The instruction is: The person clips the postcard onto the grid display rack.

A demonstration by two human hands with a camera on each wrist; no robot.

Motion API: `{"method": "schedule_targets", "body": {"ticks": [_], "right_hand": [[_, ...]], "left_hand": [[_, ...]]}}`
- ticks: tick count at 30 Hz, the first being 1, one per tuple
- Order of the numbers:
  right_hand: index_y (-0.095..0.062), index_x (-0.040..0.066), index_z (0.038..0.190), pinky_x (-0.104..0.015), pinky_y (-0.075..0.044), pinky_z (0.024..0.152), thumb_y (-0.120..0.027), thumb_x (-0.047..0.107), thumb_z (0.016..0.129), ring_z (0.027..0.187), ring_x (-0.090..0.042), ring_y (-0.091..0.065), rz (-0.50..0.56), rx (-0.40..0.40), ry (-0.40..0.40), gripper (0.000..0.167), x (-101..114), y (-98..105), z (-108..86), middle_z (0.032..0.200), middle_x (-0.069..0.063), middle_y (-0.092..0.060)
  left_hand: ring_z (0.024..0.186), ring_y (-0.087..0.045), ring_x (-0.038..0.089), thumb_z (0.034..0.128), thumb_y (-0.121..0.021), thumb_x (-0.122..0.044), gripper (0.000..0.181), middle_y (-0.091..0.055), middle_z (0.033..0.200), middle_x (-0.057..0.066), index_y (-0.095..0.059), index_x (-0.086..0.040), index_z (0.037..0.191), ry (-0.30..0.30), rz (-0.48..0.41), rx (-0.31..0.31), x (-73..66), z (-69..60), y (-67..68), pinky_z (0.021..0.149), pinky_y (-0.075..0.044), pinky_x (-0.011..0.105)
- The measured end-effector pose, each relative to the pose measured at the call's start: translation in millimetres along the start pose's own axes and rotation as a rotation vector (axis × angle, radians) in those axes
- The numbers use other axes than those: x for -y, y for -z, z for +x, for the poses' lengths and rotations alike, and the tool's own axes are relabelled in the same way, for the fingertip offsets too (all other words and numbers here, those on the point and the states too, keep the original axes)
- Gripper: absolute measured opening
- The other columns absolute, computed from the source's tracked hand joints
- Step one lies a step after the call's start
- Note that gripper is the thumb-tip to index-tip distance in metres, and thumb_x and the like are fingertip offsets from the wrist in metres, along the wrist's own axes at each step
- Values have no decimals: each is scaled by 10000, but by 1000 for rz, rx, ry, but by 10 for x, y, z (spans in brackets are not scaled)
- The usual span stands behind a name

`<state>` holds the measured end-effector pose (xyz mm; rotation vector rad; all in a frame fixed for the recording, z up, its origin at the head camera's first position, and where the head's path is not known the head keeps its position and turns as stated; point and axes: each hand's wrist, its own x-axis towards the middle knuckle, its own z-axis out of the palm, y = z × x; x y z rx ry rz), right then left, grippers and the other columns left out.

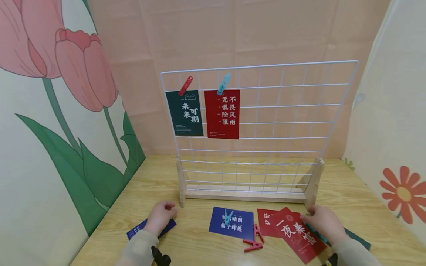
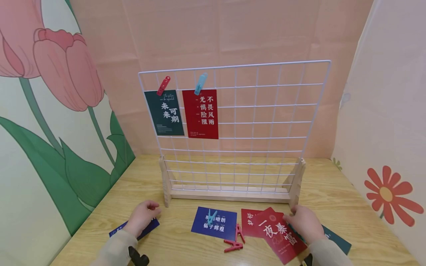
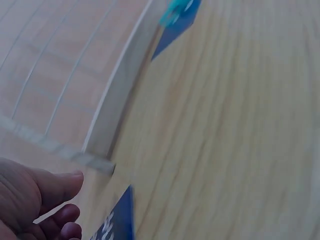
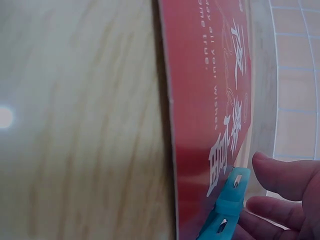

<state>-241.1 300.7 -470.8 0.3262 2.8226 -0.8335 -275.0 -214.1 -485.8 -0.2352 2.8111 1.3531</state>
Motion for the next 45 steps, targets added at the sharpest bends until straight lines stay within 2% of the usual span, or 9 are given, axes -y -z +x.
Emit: {"method": "schedule_targets", "body": {"ticks": [6, 11, 17, 24, 29, 35, 41, 45], "right_hand": [[-543, -156, 1157, -502, -483, 738, -707, 317, 870, 822, -280, -589, 9, 15, -3, 577, -11, -7, -5, 998, -274, -622], [-545, -152, 1162, -494, -488, 735, -714, 316, 867, 821, -262, -588, 18, 24, -14, 579, -25, -12, 22, 1011, -276, -622], [-545, -149, 1168, -492, -487, 734, -719, 332, 858, 827, -263, -591, 8, 21, -15, 598, -42, -20, 38, 1021, -279, -620], [-562, -137, 1158, -474, -487, 719, -728, 347, 846, 810, -247, -592, -3, 12, -3, 599, -58, -30, 44, 1002, -251, -634], [-565, -135, 1151, -476, -486, 720, -729, 337, 847, 811, -254, -592, 2, 8, -2, 585, -59, -34, 37, 995, -249, -633], [-552, -146, 1163, -491, -487, 732, -724, 327, 854, 817, -263, -591, -8, 4, -6, 590, -32, -36, 25, 1002, -265, -626], [-564, -143, 1130, -462, -491, 707, -726, 304, 857, 766, -234, -574, -38, -6, 1, 548, 1, -47, 12, 929, -206, -641], [-578, -136, 1103, -438, -487, 686, -722, 282, 862, 738, -223, -561, -65, -13, 9, 503, 5, -58, 11, 885, -159, -642]], "left_hand": [[898, -551, 255, 887, -675, -127, 270, -602, 1017, 137, -637, 18, 1112, 26, 20, -31, 135, 64, 202, 770, -447, 412], [946, -571, 291, 845, -741, -169, 375, -616, 1084, 179, -619, 8, 1152, 51, 103, -18, 238, 74, 312, 802, -454, 456], [1051, -506, 360, 792, -796, -277, 532, -581, 1184, 194, -594, -30, 1218, 110, 219, 12, 316, 85, 371, 859, -398, 523], [1012, -429, 387, 759, -820, -305, 500, -548, 1097, 165, -613, -65, 1146, 158, 285, 24, 346, 119, 344, 809, -319, 534], [976, -429, 374, 748, -829, -297, 485, -532, 1061, 168, -606, -60, 1108, 161, 273, 33, 342, 129, 349, 781, -349, 503], [928, -512, 336, 755, -827, -229, 497, -565, 1060, 181, -565, -18, 1120, 158, 230, 43, 342, 127, 350, 745, -427, 455], [1033, -524, 374, 785, -793, -135, 544, -532, 1234, 256, -530, -37, 1251, 124, 158, 64, 389, 151, 337, 821, -431, 515], [1061, -517, 390, 802, -769, -110, 544, -513, 1257, 276, -544, -45, 1293, 97, 119, 78, 412, 154, 339, 849, -423, 543]]}}
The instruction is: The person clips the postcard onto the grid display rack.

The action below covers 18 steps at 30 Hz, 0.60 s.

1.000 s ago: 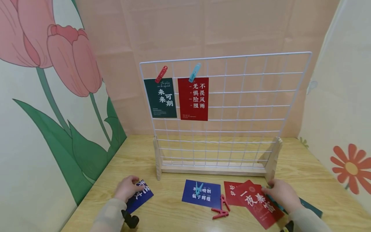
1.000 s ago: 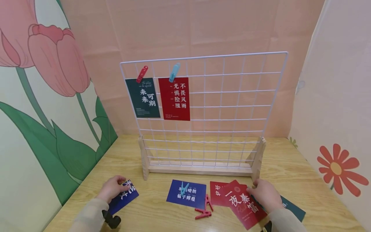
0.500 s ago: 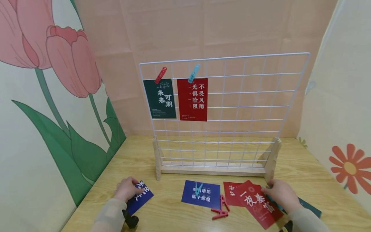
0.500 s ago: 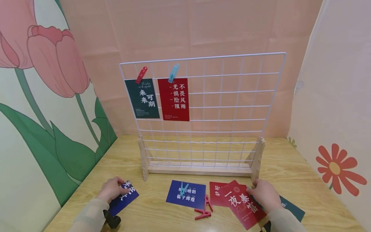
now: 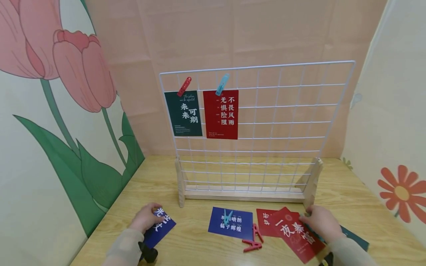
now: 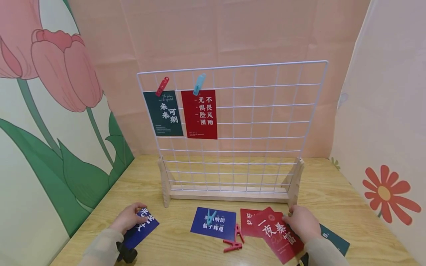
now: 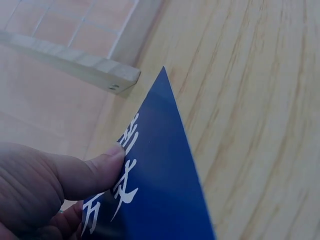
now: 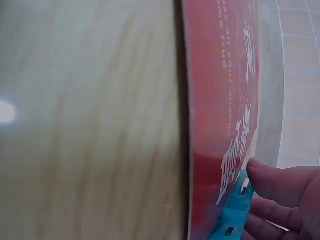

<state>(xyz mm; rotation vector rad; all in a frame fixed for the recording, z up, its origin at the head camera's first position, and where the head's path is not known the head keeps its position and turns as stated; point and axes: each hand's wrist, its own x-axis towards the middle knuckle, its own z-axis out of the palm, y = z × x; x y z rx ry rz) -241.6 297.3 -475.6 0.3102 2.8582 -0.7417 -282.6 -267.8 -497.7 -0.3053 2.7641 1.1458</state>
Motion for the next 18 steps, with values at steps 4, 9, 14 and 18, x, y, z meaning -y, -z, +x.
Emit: {"method": "schedule_targets", "body": {"ticks": [4, 9, 14, 18], "right_hand": [[-577, -138, 1096, -446, -485, 693, -721, 280, 864, 739, -230, -561, 6, 7, -10, 499, 4, -11, 13, 875, -159, -639], [-586, -132, 1078, -448, -488, 694, -726, 272, 860, 730, -228, -560, -5, -4, 1, 480, -6, -27, 42, 864, -152, -639], [-594, -118, 1073, -445, -487, 678, -737, 270, 849, 718, -227, -552, -21, -15, 3, 471, -13, -25, 44, 859, -143, -638], [-598, -111, 1097, -466, -487, 684, -729, 252, 858, 746, -239, -569, -25, -36, 8, 454, 25, 17, 31, 909, -193, -645]], "left_hand": [[1029, -538, 361, 846, -712, -69, 450, -541, 1211, 256, -563, -15, 1267, -6, -47, -5, 4, -32, 20, 840, -440, 518], [950, -578, 295, 910, -607, -28, 341, -600, 1133, 216, -571, 41, 1242, 7, -111, -29, 12, -65, 67, 779, -474, 433], [891, -589, 247, 937, -574, -58, 270, -636, 1042, 174, -599, 75, 1170, -7, -151, -28, 51, -54, 131, 734, -476, 372], [867, -591, 229, 938, -586, -83, 259, -644, 998, 146, -608, 83, 1135, -33, -181, -15, 59, -51, 186, 723, -477, 362]]}}
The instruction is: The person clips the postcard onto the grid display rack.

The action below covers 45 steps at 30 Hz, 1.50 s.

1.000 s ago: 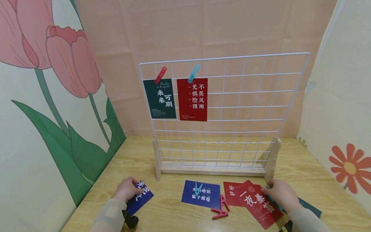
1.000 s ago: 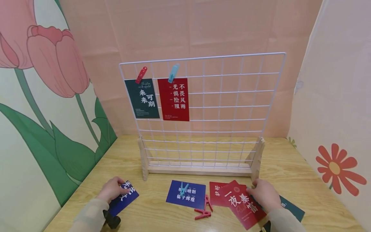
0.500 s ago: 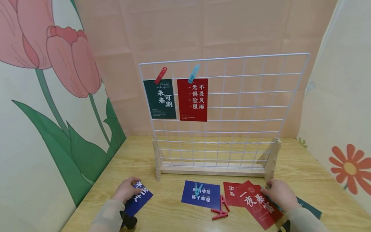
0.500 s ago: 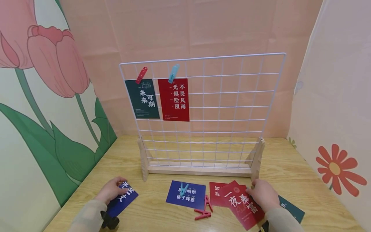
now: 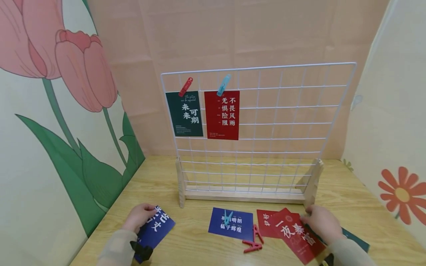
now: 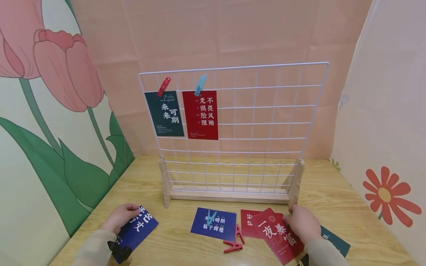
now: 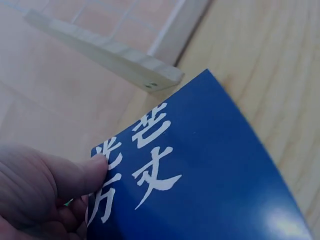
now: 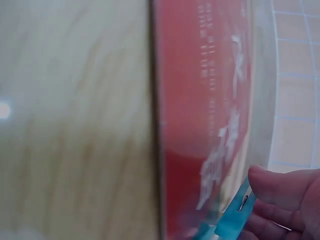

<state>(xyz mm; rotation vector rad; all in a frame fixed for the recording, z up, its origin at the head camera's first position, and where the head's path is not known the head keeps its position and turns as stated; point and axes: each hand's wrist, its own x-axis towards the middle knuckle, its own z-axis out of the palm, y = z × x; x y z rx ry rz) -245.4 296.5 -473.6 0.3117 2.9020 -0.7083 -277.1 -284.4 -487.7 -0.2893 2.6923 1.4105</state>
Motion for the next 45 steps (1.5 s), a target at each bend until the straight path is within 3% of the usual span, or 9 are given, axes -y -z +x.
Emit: {"method": "schedule_targets", "body": {"ticks": [8, 15, 20, 26, 34, 40, 45], "right_hand": [[-560, -135, 1175, -523, -500, 740, -679, 238, 902, 892, -374, -605, 24, -38, 48, 477, 91, 103, -64, 1074, -324, -598], [-523, -135, 1239, -542, -498, 771, -647, 309, 922, 965, -412, -581, 64, -9, 39, 559, 143, 191, -121, 1165, -352, -553], [-549, -124, 1207, -522, -504, 755, -650, 342, 908, 937, -371, -590, 118, 1, 40, 563, 176, 261, -157, 1120, -316, -588], [-535, -111, 1200, -457, -509, 708, -666, 344, 878, 890, -295, -601, 198, 3, 43, 573, 196, 324, -174, 1062, -248, -618], [-469, -103, 1315, -494, -507, 801, -648, 431, 900, 1009, -341, -583, 327, 23, 90, 699, 290, 470, -245, 1219, -294, -553], [-486, -63, 1325, -499, -488, 828, -639, 477, 893, 1028, -322, -586, 401, 56, 116, 709, 373, 600, -316, 1220, -232, -582], [-432, -76, 1352, -603, -402, 922, -624, 474, 905, 1125, -380, -523, 461, 60, 129, 734, 455, 696, -345, 1275, -252, -535]], "left_hand": [[894, -572, 224, 960, -572, -137, 307, -627, 1016, 128, -572, 86, 1170, -45, -74, 51, -96, -39, 107, 757, -450, 352], [857, -581, 194, 988, -499, -79, 307, -600, 995, 116, -484, 93, 1242, -43, -329, 108, -173, -73, 117, 735, -484, 323], [859, -604, 187, 993, -458, -33, 329, -614, 988, 102, -437, 95, 1296, -68, -448, 152, -267, -104, 34, 734, -500, 318], [837, -570, 164, 954, -555, -68, 242, -624, 918, 43, -539, 89, 1138, -117, -465, 142, -479, -178, -61, 754, -465, 303], [843, -596, 190, 945, -594, -88, 170, -635, 947, 74, -551, 22, 1067, -145, -498, 150, -852, -312, -169, 771, -492, 324], [812, -621, 206, 927, -630, -102, 185, -644, 930, 100, -580, 26, 1051, -194, -525, 196, -1079, -385, -246, 759, -526, 341], [817, -636, 211, 914, -659, -140, 207, -656, 941, 107, -599, 19, 1033, -229, -518, 235, -1256, -414, -307, 770, -541, 355]]}}
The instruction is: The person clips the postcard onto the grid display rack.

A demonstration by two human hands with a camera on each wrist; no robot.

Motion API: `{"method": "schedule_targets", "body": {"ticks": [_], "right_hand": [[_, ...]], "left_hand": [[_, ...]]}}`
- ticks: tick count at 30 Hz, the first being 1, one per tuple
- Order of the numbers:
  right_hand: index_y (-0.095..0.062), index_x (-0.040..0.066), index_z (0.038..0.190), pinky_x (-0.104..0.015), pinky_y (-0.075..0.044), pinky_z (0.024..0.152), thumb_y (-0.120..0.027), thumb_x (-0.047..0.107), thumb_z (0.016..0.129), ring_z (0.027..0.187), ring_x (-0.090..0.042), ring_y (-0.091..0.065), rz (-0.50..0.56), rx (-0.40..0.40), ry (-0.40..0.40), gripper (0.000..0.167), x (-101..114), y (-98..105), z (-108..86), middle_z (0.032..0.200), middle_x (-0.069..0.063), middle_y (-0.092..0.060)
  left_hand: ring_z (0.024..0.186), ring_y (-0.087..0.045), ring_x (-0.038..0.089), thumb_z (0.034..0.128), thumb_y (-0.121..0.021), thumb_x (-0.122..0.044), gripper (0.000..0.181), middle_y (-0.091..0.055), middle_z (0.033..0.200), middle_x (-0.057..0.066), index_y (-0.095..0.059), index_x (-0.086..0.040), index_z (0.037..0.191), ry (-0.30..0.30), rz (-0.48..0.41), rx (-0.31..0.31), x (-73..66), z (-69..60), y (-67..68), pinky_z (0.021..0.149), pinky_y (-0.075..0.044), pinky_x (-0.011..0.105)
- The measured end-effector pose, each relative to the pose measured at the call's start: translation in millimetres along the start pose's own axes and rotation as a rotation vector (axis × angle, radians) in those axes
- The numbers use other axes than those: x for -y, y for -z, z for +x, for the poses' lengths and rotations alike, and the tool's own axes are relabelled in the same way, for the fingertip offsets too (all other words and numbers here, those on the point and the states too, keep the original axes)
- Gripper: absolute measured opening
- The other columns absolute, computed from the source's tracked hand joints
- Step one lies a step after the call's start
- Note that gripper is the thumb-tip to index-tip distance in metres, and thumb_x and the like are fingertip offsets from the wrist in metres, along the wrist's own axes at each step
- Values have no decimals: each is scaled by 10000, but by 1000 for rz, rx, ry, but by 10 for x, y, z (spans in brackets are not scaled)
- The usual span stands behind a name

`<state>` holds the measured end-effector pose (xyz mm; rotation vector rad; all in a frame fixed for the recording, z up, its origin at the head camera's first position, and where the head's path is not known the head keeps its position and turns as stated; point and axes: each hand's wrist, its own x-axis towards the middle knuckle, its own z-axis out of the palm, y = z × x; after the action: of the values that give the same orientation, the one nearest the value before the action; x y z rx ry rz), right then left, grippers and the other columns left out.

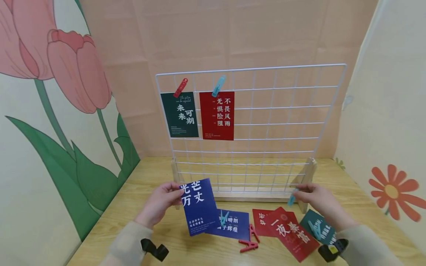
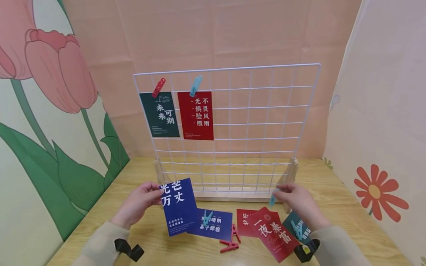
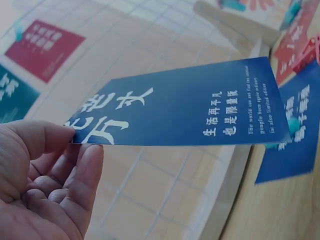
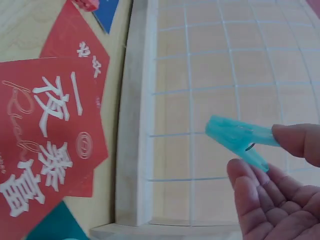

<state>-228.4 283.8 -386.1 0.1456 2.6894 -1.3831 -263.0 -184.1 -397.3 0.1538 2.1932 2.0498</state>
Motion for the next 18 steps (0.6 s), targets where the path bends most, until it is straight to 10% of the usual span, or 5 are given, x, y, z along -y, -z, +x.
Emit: {"method": "schedule_targets", "body": {"ticks": [18], "right_hand": [[-482, -63, 1321, -625, -393, 900, -594, 432, 939, 1150, -414, -511, -27, -70, 197, 635, 344, 149, -23, 1233, -228, -577]], "left_hand": [[804, -600, 212, 933, -645, -196, 173, -615, 877, 81, -616, -35, 989, -77, 56, 13, -328, 181, -437, 785, -526, 359]]}}
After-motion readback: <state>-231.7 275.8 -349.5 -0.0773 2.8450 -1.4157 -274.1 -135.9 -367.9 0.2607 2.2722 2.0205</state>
